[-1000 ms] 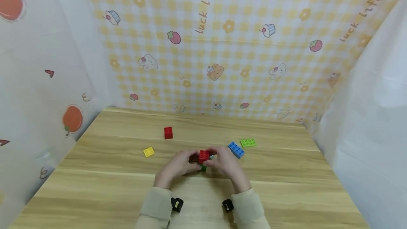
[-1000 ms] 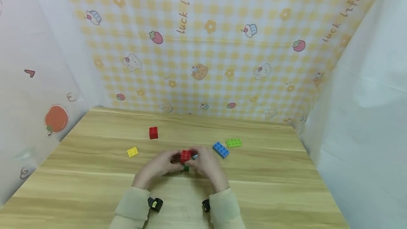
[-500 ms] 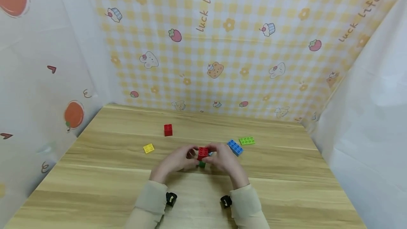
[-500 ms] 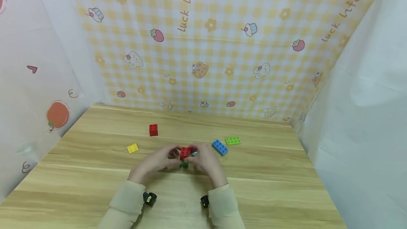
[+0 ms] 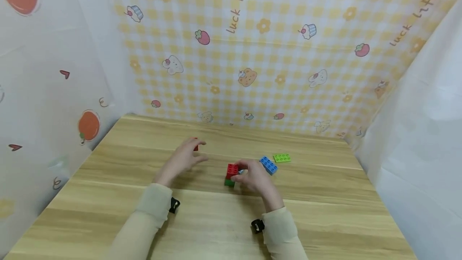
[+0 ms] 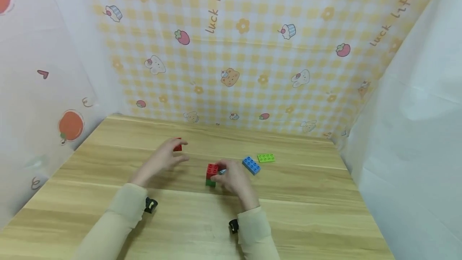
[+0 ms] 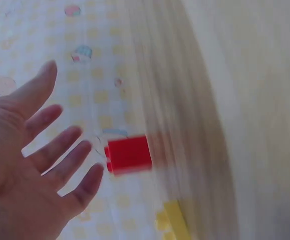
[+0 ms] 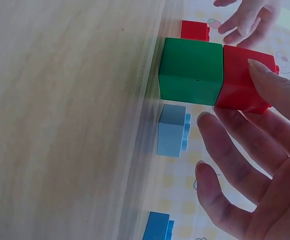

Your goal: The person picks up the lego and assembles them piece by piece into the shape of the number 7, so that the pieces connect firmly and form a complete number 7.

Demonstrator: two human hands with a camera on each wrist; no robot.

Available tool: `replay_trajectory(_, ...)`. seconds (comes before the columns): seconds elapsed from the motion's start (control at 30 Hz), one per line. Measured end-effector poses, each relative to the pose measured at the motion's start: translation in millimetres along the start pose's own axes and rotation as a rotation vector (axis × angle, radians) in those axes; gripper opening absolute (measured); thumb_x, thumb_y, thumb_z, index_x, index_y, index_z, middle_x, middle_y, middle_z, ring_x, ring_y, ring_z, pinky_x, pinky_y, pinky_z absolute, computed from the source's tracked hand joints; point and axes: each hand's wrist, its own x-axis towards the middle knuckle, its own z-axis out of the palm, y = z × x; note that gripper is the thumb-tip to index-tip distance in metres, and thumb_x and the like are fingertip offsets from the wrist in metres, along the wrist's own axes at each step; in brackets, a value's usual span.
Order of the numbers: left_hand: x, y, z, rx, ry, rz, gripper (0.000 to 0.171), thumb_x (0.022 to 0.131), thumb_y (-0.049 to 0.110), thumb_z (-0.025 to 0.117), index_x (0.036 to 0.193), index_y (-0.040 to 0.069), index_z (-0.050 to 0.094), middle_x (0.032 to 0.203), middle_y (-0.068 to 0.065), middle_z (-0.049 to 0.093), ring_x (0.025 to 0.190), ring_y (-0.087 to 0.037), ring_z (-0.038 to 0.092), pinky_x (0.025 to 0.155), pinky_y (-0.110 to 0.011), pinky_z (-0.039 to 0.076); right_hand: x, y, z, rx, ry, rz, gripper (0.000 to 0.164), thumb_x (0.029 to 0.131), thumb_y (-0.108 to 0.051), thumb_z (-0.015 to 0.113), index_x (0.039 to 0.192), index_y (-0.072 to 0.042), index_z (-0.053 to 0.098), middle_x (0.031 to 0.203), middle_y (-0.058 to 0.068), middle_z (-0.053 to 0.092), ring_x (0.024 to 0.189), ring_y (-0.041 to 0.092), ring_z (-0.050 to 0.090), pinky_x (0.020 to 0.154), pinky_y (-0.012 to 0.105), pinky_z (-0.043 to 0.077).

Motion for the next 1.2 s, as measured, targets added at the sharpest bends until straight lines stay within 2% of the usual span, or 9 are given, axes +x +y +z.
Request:
replay_trajectory(0.13,13.4,-14.0,-7.4,0.076,0.064,-0.008,0.058,0.088,0.026,0.075,0.136,0.004,0.053,0.136,-0.021,0.050,0.113,-0.040,0.054,0.090,-0.053,0.048,-0.3,2.4,-1.6,0.016,0.001,0.004,0.033,0.082,-0.021,0.081,0.112,-0.012,0.071,0.108,0.003,0.069,0.109,0.028,0.060,0.092,0.047,0.046)
replay_trajectory(0.23,21.4,-24.4,-14.6,0.089,0.052,-0.052,0.061,0.089,0.024,0.074,0.140,0.002,0.048,0.138,-0.025,0.048,0.115,-0.043,0.052,0.092,-0.058,0.045,1.5,1.9,-1.8,0.024,0.003,0.009,0.035,0.082,-0.021,0.081,0.114,-0.011,0.070,0.109,0.002,0.069,0.109,0.027,0.060,0.093,0.046,0.047)
replay_trajectory(0.33,27.9,-33.9,-20.5,0.047,0.008,-0.107,0.065,0.091,0.021,0.072,0.144,0.000,0.041,0.143,-0.027,0.042,0.125,-0.046,0.043,0.099,-0.062,0.036,3.8,1.6,-1.4,0.014,0.007,0.001,0.036,0.082,-0.021,0.081,0.114,-0.011,0.070,0.109,0.002,0.069,0.109,0.025,0.060,0.093,0.046,0.046)
replay_trajectory(0.43,32.6,-40.1,-22.7,-0.020,-0.038,-0.150,0.068,0.092,0.019,0.071,0.146,-0.002,0.036,0.144,-0.029,0.038,0.129,-0.047,0.039,0.102,-0.061,0.033,4.0,1.5,-0.9,0.016,0.007,0.000,0.035,0.082,-0.021,0.081,0.113,-0.012,0.070,0.109,0.002,0.069,0.109,0.024,0.060,0.094,0.045,0.046)
replay_trajectory(0.63,37.8,-45.5,-21.7,-0.141,-0.113,-0.211,0.069,0.093,0.021,0.069,0.148,-0.002,0.033,0.140,-0.031,0.041,0.126,-0.046,0.042,0.102,-0.058,0.036,1.0,2.4,-0.9,0.004,0.005,0.006,0.034,0.082,-0.021,0.081,0.113,-0.012,0.070,0.109,0.001,0.069,0.111,0.025,0.059,0.096,0.047,0.045)
replay_trajectory(0.77,39.4,-47.4,-21.4,-0.173,-0.126,-0.229,0.063,0.094,0.021,0.068,0.144,-0.003,0.038,0.132,-0.028,0.048,0.118,-0.042,0.048,0.099,-0.055,0.039,0.8,3.2,-0.8,0.004,0.009,0.010,0.034,0.082,-0.022,0.081,0.114,-0.013,0.070,0.109,0.001,0.069,0.110,0.023,0.060,0.095,0.045,0.045)
replay_trajectory(0.9,41.4,-49.2,-20.2,-0.159,-0.131,-0.214,0.051,0.094,0.018,0.067,0.136,-0.004,0.047,0.122,-0.024,0.055,0.109,-0.037,0.054,0.094,-0.052,0.042,1.1,3.2,-0.9,0.011,0.004,0.009,0.034,0.082,-0.022,0.081,0.113,-0.013,0.070,0.108,0.001,0.069,0.109,0.024,0.060,0.095,0.045,0.045)
replay_trajectory(1.2,46.8,-51.0,-17.6,-0.154,-0.130,-0.202,0.040,0.093,0.013,0.068,0.128,-0.002,0.055,0.115,-0.020,0.060,0.103,-0.033,0.056,0.092,-0.049,0.042,1.7,4.1,-1.5,0.026,0.005,0.000,0.032,0.082,-0.021,0.081,0.111,-0.014,0.071,0.107,0.001,0.069,0.109,0.026,0.060,0.094,0.045,0.046)
